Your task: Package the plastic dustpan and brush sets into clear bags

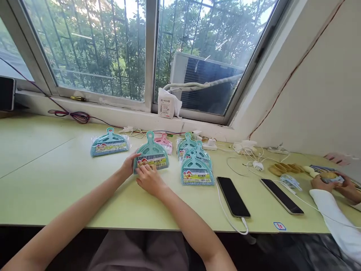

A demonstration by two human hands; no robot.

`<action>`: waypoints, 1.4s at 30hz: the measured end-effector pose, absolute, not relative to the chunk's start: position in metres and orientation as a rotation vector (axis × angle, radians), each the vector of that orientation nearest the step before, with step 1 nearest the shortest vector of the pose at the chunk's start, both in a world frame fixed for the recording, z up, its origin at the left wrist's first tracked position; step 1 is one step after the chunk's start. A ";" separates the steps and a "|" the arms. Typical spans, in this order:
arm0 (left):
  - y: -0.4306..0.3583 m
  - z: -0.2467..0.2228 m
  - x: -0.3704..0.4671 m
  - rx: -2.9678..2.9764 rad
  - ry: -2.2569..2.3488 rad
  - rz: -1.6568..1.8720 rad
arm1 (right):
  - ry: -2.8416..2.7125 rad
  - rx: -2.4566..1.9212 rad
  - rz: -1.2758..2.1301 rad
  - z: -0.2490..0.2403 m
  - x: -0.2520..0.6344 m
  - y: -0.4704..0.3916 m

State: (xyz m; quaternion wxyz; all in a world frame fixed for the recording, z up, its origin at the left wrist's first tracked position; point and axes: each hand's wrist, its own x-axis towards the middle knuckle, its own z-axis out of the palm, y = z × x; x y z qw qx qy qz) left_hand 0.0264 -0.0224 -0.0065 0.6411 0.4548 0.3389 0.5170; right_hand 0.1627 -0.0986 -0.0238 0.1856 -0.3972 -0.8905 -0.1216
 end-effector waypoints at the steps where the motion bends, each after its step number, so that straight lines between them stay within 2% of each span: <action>1: -0.023 -0.007 0.027 1.045 0.761 1.167 | -2.481 -1.145 -0.299 -0.023 0.163 -0.099; 6: -0.027 -0.010 0.027 1.064 0.701 1.108 | -2.346 -1.177 -0.145 -0.023 0.165 -0.098; 12: -0.024 -0.019 0.034 1.011 0.618 1.082 | -2.130 -1.346 -0.164 -0.030 0.156 -0.100; 23: -0.027 -0.013 0.034 0.811 0.671 1.157 | -2.181 -1.367 -0.062 -0.027 0.159 -0.100; 32: -0.013 -0.027 0.031 0.749 0.828 1.206 | -2.189 -1.435 -0.175 -0.031 0.161 -0.096; 42: -0.005 -0.040 0.031 0.755 0.797 1.462 | -2.171 -1.234 -0.199 -0.030 0.169 -0.091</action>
